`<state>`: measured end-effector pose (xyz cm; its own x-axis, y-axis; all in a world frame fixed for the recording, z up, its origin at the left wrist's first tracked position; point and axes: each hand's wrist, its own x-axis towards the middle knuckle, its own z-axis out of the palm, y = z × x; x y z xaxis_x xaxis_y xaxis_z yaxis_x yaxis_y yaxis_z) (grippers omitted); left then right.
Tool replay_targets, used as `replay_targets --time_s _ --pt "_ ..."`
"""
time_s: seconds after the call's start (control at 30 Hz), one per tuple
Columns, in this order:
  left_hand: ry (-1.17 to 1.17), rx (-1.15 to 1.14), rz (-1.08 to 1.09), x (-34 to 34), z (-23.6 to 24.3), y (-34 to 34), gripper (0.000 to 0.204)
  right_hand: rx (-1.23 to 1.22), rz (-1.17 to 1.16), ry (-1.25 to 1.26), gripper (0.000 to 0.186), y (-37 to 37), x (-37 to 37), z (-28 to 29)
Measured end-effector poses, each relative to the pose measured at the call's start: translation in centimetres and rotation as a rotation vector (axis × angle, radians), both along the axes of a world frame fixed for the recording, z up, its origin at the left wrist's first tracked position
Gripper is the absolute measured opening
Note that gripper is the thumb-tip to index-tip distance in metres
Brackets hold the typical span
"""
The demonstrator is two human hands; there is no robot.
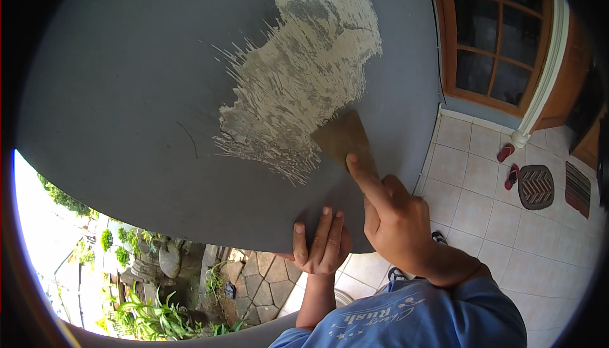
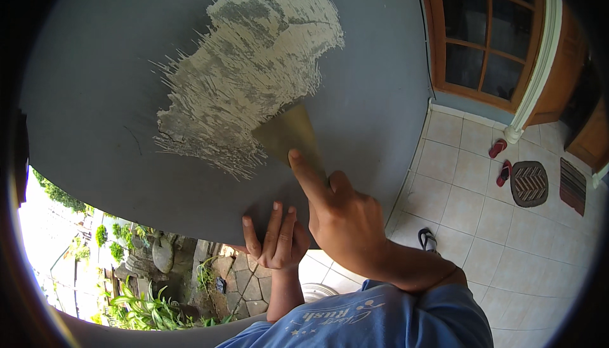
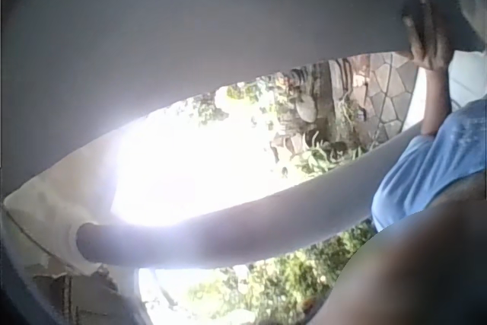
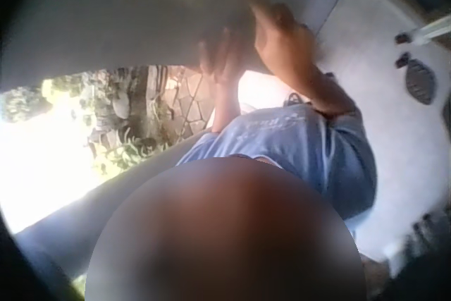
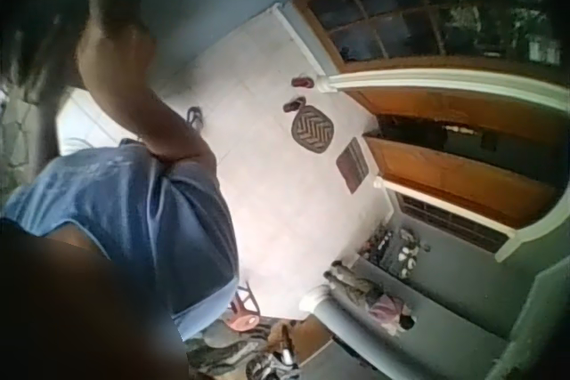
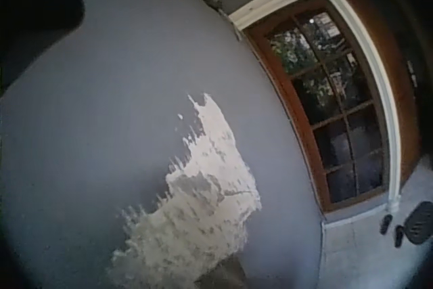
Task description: The person scrapes and patches a wall with a putty knife, applying putty to the wall surface.
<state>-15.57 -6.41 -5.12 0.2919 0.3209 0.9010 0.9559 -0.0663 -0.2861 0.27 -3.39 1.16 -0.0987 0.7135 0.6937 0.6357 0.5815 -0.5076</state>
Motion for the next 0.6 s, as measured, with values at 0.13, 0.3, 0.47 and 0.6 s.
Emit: replay_targets --time_s 0.13,0.3,0.47,0.6 --pt "-0.03 0.003 -0.02 0.2 -0.2 0.2 0.019 0.024 -0.025 0.04 0.056 1.0 0.5 1.1" --pt "-0.035 0.011 -0.029 0.2 0.0 0.1 0.018 -0.048 0.009 -0.061 0.054 -0.9 0.7 0.3" --pt "-0.067 0.015 0.052 0.5 0.0 0.3 0.018 -0.048 0.118 0.079 0.057 0.2 1.0 0.1" --pt "-0.075 0.0 0.038 0.6 0.1 0.4 0.018 -0.045 0.083 0.038 0.055 0.4 0.6 0.2"
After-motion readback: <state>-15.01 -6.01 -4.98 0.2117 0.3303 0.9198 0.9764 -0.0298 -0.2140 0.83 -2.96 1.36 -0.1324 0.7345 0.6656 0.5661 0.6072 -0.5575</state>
